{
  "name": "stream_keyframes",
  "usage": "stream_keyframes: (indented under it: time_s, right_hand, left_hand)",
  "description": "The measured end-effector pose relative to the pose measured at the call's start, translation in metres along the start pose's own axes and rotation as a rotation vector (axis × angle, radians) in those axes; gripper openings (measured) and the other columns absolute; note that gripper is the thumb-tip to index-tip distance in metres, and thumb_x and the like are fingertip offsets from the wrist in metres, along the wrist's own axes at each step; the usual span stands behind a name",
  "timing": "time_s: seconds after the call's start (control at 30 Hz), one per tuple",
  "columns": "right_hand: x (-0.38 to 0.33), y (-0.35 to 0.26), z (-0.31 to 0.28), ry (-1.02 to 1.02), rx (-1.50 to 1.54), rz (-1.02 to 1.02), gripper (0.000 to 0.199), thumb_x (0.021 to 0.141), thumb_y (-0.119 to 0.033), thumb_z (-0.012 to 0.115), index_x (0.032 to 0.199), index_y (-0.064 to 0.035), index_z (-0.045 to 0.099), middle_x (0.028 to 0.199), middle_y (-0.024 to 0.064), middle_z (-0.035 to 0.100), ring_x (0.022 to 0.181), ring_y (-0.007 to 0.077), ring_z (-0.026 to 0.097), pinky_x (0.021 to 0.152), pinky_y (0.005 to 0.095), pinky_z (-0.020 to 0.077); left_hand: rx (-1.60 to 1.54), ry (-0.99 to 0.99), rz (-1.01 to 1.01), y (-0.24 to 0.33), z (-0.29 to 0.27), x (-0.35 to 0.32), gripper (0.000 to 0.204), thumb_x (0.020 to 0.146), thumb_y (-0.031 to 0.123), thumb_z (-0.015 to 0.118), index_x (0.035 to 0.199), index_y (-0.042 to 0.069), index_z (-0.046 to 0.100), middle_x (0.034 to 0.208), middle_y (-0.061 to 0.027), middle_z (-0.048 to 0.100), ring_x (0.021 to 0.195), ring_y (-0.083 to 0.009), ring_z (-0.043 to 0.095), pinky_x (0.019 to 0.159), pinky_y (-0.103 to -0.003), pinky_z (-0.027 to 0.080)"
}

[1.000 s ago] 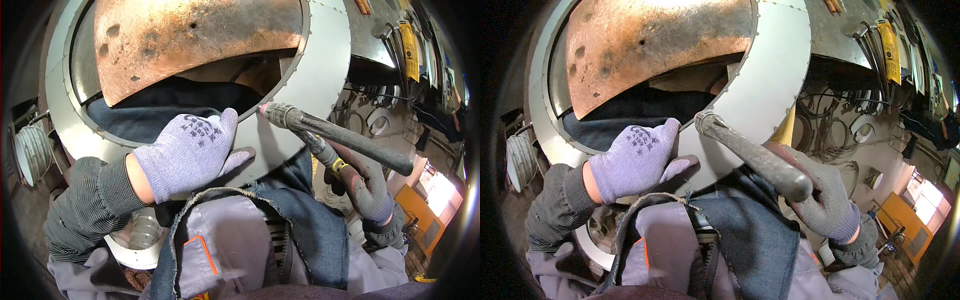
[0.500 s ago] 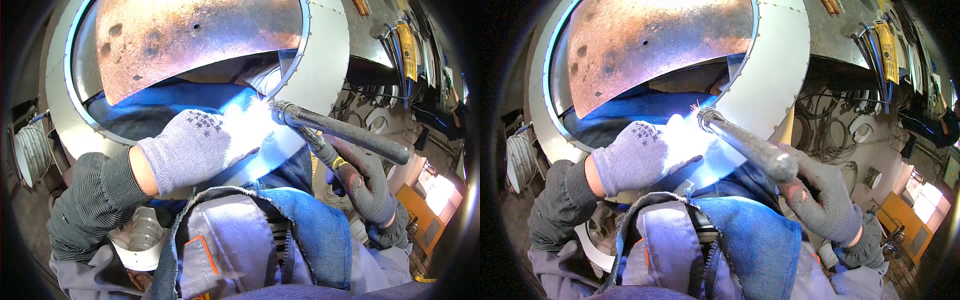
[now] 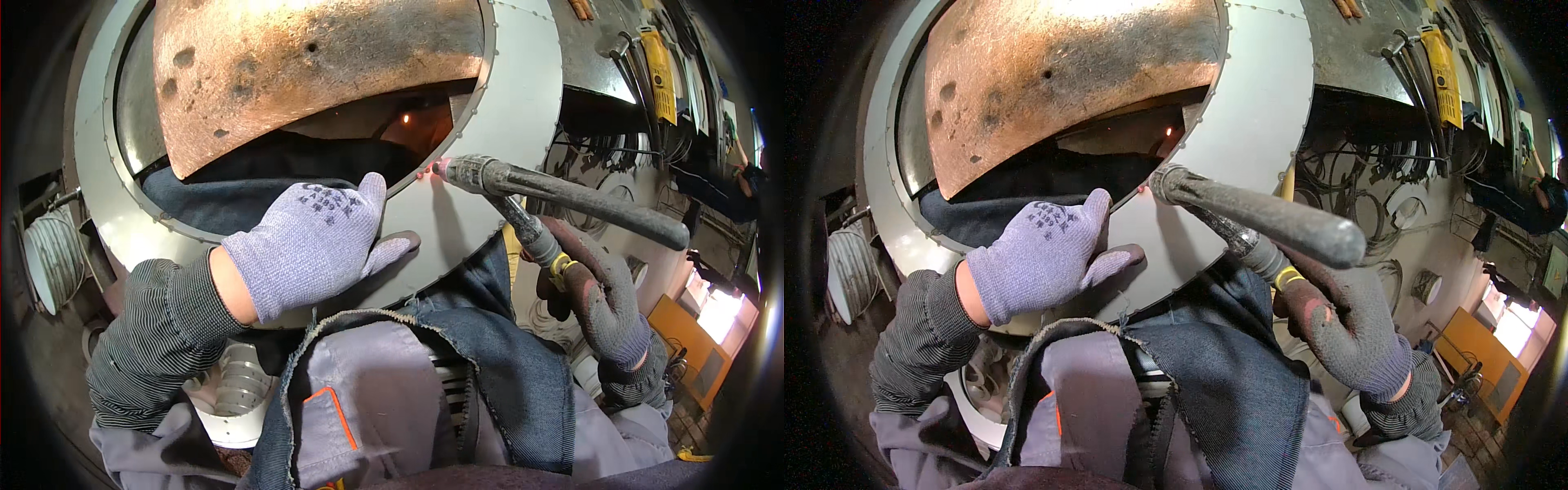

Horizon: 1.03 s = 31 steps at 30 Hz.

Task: The person puts on protective glasses, positions metal pieces onto a round metal structure, and welds them along the seam using a TIG welding torch and an adjustable wrench.

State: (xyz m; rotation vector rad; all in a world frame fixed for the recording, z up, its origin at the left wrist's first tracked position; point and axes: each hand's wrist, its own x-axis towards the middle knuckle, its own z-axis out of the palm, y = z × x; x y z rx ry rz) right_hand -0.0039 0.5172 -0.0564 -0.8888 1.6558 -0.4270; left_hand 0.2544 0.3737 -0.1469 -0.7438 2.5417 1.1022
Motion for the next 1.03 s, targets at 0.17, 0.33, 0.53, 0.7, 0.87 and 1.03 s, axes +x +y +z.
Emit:
stream_keyframes:
  time_s: [0.17, 0.33, 0.53, 0.7, 0.87, 1.03]
  right_hand:
    - [0.0, 0.009, -0.006, -0.029, -0.003, 0.006, 0.07, 0.101, -0.05, 0.044, 0.14, 0.007, 0.048, 0.108, 0.0116, 0.065, 0.088, 0.0124, 0.061, 0.079, 0.0272, 0.0494]
    - [0.007, 0.017, -0.009, 0.073, 0.13, 0.019, 0.073, 0.099, -0.055, 0.047, 0.142, 0.0041, 0.047, 0.091, 0.0063, 0.063, 0.076, 0.0096, 0.058, 0.066, 0.0237, 0.0481]
    - [0.038, 0.058, -0.03, 0.273, 0.077, -0.031, 0.049, 0.094, -0.03, 0.064, 0.13, 0.0014, 0.055, 0.097, 0.0054, 0.064, 0.082, 0.013, 0.062, 0.07, 0.0292, 0.0525]
    - [0.059, 0.09, -0.048, 0.16, 0.297, 0.047, 0.027, 0.102, -0.019, 0.055, 0.121, -0.0013, 0.057, 0.103, 0.0063, 0.066, 0.087, 0.0143, 0.065, 0.072, 0.027, 0.0545]
    - [0.082, 0.058, -0.023, 0.133, 0.565, 0.005, 0.025, 0.096, -0.016, 0.062, 0.119, -0.0052, 0.059, 0.094, 0.005, 0.066, 0.074, 0.013, 0.063, 0.062, 0.0259, 0.0514]
    - [0.081, 0.062, -0.016, 0.058, 0.503, -0.16, 0.042, 0.087, -0.014, 0.073, 0.127, -0.0065, 0.061, 0.108, 0.0041, 0.068, 0.098, 0.0148, 0.062, 0.094, 0.0303, 0.0477]
  left_hand:
    - [-0.091, 0.042, -0.018, -0.012, -0.002, -0.007, 0.039, 0.099, 0.036, 0.057, 0.102, -0.002, 0.052, 0.08, -0.0231, 0.065, 0.075, -0.0402, 0.066, 0.066, -0.047, 0.051]
    - [-0.25, 0.088, -0.093, -0.031, -0.02, -0.044, 0.019, 0.093, 0.017, 0.061, 0.101, 0.001, 0.066, 0.091, -0.0196, 0.066, 0.086, -0.0377, 0.064, 0.076, -0.041, 0.052]
    - [0.048, 0.605, -0.279, -0.039, -0.023, -0.105, 0.032, 0.09, 0.001, 0.06, 0.122, -0.001, 0.06, 0.122, -0.0172, 0.06, 0.111, -0.0317, 0.06, 0.097, -0.039, 0.047]
    - [0.214, 1.01, -0.495, -0.048, 0.051, -0.148, 0.044, 0.094, 0.015, 0.053, 0.135, 0.0, 0.053, 0.141, -0.0209, 0.05, 0.141, -0.0391, 0.037, 0.116, -0.048, 0.03]
    - [0.16, 1.097, -0.526, -0.019, 0.096, -0.125, 0.059, 0.098, 0.045, 0.043, 0.137, 0.001, 0.051, 0.146, -0.0214, 0.045, 0.146, -0.0448, 0.026, 0.118, -0.057, 0.019]
    - [-0.058, 1.381, -0.421, -0.049, 0.095, -0.122, 0.065, 0.1, 0.056, 0.035, 0.135, 0.004, 0.052, 0.144, -0.0205, 0.047, 0.144, -0.0469, 0.027, 0.118, -0.061, 0.018]
